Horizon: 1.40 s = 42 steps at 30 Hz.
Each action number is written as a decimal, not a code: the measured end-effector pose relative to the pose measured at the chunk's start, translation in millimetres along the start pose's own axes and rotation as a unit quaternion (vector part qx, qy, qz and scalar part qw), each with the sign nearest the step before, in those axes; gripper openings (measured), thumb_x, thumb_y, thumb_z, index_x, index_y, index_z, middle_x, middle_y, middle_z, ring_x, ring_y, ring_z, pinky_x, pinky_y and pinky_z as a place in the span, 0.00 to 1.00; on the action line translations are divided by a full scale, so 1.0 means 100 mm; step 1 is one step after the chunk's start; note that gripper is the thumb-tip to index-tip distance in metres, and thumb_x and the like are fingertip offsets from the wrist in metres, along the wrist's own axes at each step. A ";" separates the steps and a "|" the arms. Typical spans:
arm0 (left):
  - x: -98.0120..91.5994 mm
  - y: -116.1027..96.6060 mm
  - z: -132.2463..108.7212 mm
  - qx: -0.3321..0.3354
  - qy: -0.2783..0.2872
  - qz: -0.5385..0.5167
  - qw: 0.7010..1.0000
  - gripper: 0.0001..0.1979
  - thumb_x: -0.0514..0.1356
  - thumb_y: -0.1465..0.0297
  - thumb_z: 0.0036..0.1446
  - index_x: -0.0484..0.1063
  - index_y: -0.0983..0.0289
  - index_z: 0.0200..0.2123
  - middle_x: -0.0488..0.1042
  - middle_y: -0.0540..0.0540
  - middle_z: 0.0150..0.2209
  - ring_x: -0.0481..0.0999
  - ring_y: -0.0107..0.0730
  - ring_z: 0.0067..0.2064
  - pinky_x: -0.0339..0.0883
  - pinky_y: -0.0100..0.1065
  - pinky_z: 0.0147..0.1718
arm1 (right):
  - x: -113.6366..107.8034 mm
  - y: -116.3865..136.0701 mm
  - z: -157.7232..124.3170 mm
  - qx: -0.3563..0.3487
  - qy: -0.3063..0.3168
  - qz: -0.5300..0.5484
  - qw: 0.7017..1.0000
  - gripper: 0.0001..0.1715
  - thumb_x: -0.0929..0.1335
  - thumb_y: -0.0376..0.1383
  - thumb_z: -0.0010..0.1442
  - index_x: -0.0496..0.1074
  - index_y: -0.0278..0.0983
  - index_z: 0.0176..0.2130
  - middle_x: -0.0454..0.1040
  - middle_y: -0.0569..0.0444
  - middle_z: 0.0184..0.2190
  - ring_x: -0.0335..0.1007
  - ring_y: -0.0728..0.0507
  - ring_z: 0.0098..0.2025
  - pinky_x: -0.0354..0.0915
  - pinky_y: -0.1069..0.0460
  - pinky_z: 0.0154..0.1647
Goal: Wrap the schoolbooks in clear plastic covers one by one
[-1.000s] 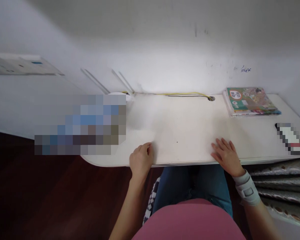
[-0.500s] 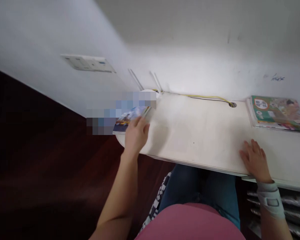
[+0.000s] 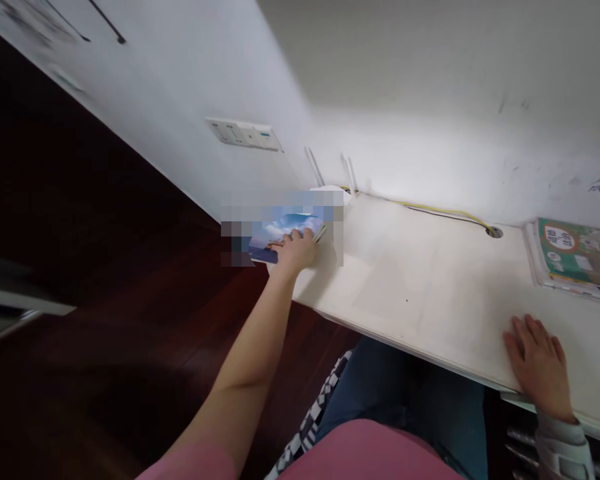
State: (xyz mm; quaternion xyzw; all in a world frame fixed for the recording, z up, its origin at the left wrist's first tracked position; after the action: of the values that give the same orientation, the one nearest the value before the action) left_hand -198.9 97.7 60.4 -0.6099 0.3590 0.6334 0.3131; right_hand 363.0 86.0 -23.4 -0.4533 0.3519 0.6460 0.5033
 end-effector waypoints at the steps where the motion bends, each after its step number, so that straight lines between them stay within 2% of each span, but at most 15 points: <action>1: -0.01 0.00 -0.02 0.000 -0.003 0.001 1.000 0.28 0.43 0.68 0.63 0.50 0.75 0.63 0.52 0.84 0.62 0.56 0.70 0.62 0.51 0.73 0.48 | 0.00 0.00 0.00 -0.003 -0.005 0.004 1.000 0.31 0.53 0.49 0.65 0.65 0.34 0.56 0.66 0.39 0.58 0.60 0.33 0.61 0.57 0.35 0.58; 4: -0.09 0.05 0.00 0.015 0.005 0.002 1.000 0.25 0.46 0.67 0.61 0.60 0.75 0.59 0.65 0.82 0.54 0.68 0.62 0.55 0.62 0.61 0.47 | -0.06 0.00 0.00 -0.014 -0.030 0.036 0.999 0.30 0.55 0.48 0.65 0.61 0.37 0.60 0.64 0.40 0.60 0.61 0.33 0.60 0.59 0.34 0.57; 8: -0.26 0.11 0.12 0.047 0.042 0.002 0.998 0.20 0.46 0.69 0.60 0.70 0.74 0.48 0.74 0.76 0.46 0.75 0.56 0.48 0.67 0.48 0.44 | -0.13 0.13 -0.01 -0.094 -0.036 0.084 0.991 0.31 0.57 0.47 0.64 0.55 0.42 0.64 0.56 0.40 0.65 0.59 0.34 0.62 0.58 0.35 0.57; 11: -0.40 0.13 0.19 0.055 0.032 0.013 0.998 0.22 0.46 0.70 0.60 0.68 0.75 0.51 0.73 0.78 0.47 0.75 0.57 0.48 0.68 0.48 0.43 | -0.11 0.25 -0.02 -0.140 0.002 0.045 0.989 0.28 0.58 0.48 0.64 0.61 0.43 0.60 0.60 0.43 0.63 0.58 0.33 0.62 0.55 0.33 0.58; 16: -0.68 0.11 0.18 0.048 0.007 0.052 0.997 0.19 0.48 0.72 0.60 0.64 0.75 0.51 0.74 0.74 0.46 0.75 0.53 0.48 0.68 0.45 0.43 | -0.10 0.37 0.00 -0.145 0.029 -0.002 0.989 0.27 0.59 0.48 0.64 0.64 0.43 0.58 0.63 0.47 0.62 0.57 0.34 0.63 0.55 0.33 0.57; 22: -1.60 0.25 -0.32 -0.030 -0.141 0.065 0.987 0.14 0.46 0.74 0.62 0.60 0.75 0.48 0.75 0.66 0.42 0.75 0.50 0.46 0.69 0.51 0.41 | -0.13 0.40 0.00 -0.151 0.011 0.006 0.988 0.26 0.59 0.48 0.64 0.66 0.42 0.57 0.63 0.47 0.62 0.57 0.34 0.63 0.54 0.34 0.58; 24: -1.85 0.19 -0.54 -0.005 -0.201 0.023 0.979 0.15 0.48 0.73 0.61 0.60 0.72 0.50 0.75 0.58 0.37 0.75 0.48 0.45 0.68 0.55 0.42 | -0.14 0.39 0.01 -0.148 0.012 0.012 0.989 0.26 0.60 0.48 0.64 0.66 0.42 0.57 0.63 0.46 0.62 0.57 0.34 0.63 0.55 0.34 0.58; 26: -1.94 0.04 -0.70 0.051 -0.250 -0.069 0.964 0.15 0.49 0.70 0.61 0.62 0.69 0.50 0.72 0.52 0.33 0.76 0.44 0.43 0.68 0.54 0.43 | -0.14 0.38 0.01 -0.144 0.014 0.016 0.989 0.26 0.60 0.48 0.64 0.66 0.43 0.58 0.63 0.46 0.62 0.57 0.34 0.63 0.55 0.33 0.57; 28: -1.84 -0.18 -0.77 0.112 -0.271 -0.214 0.932 0.15 0.50 0.68 0.59 0.64 0.67 0.48 0.70 0.50 0.31 0.75 0.37 0.41 0.68 0.48 0.45 | -0.15 0.38 0.01 -0.141 0.015 0.016 0.990 0.27 0.60 0.48 0.64 0.66 0.42 0.58 0.63 0.46 0.62 0.57 0.33 0.63 0.55 0.34 0.57; 30: -1.57 -0.47 -0.78 0.161 -0.249 -0.390 0.872 0.16 0.52 0.66 0.57 0.66 0.67 0.46 0.70 0.50 0.32 0.73 0.32 0.40 0.67 0.41 0.46 | -0.15 0.38 0.01 -0.138 0.015 0.014 0.990 0.26 0.60 0.48 0.64 0.66 0.42 0.58 0.64 0.46 0.61 0.57 0.34 0.63 0.55 0.34 0.58; 33: -0.94 -1.07 -0.78 0.206 -0.087 -0.623 0.750 0.17 0.52 0.62 0.54 0.69 0.64 0.44 0.74 0.51 0.33 0.74 0.31 0.37 0.68 0.35 0.41 | -0.16 0.38 0.01 -0.135 0.014 0.016 0.991 0.26 0.61 0.47 0.63 0.66 0.43 0.58 0.64 0.47 0.61 0.57 0.35 0.63 0.55 0.35 0.58; 35: -0.53 -1.45 -0.84 0.190 0.033 -0.717 0.669 0.19 0.55 0.60 0.50 0.70 0.64 0.42 0.74 0.51 0.31 0.74 0.30 0.33 0.68 0.32 0.37 | -0.16 0.38 0.01 -0.132 0.014 0.019 0.991 0.26 0.61 0.47 0.63 0.65 0.43 0.58 0.63 0.47 0.62 0.57 0.35 0.63 0.55 0.35 0.58; 37: -0.19 -1.73 -0.93 0.152 0.129 -0.762 0.616 0.19 0.56 0.61 0.47 0.71 0.64 0.41 0.75 0.50 0.29 0.73 0.29 0.30 0.67 0.30 0.33 | -0.17 0.38 0.02 -0.133 0.017 0.020 0.991 0.26 0.61 0.47 0.63 0.65 0.43 0.58 0.63 0.47 0.62 0.57 0.34 0.63 0.56 0.34 0.58; 40: 0.14 -1.90 -1.01 0.113 0.200 -0.765 0.602 0.19 0.56 0.63 0.46 0.72 0.64 0.41 0.75 0.50 0.28 0.74 0.29 0.31 0.67 0.30 0.33 | -0.17 0.38 0.02 -0.136 0.022 0.021 0.990 0.27 0.60 0.48 0.64 0.65 0.44 0.58 0.63 0.47 0.62 0.57 0.34 0.63 0.56 0.33 0.57; 42: 0.24 -1.87 -1.00 0.123 0.186 -0.727 0.649 0.17 0.54 0.64 0.49 0.72 0.64 0.41 0.76 0.51 0.31 0.75 0.32 0.35 0.68 0.32 0.38 | -0.17 0.38 0.02 -0.135 0.025 0.019 0.990 0.27 0.60 0.48 0.64 0.65 0.43 0.58 0.63 0.47 0.62 0.56 0.34 0.63 0.56 0.34 0.58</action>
State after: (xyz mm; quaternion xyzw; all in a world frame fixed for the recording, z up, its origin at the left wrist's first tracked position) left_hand 10.3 115.3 23.1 -0.7362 -0.0742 0.0254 0.6722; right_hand 327.6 72.9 -6.8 -0.5266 0.2827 0.6855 0.4157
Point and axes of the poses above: each hand's wrist, its own z-axis towards the middle knuckle, its own x-axis out of the palm, y = z × x, the point moved 6 cm from there along z, towards the middle knuckle
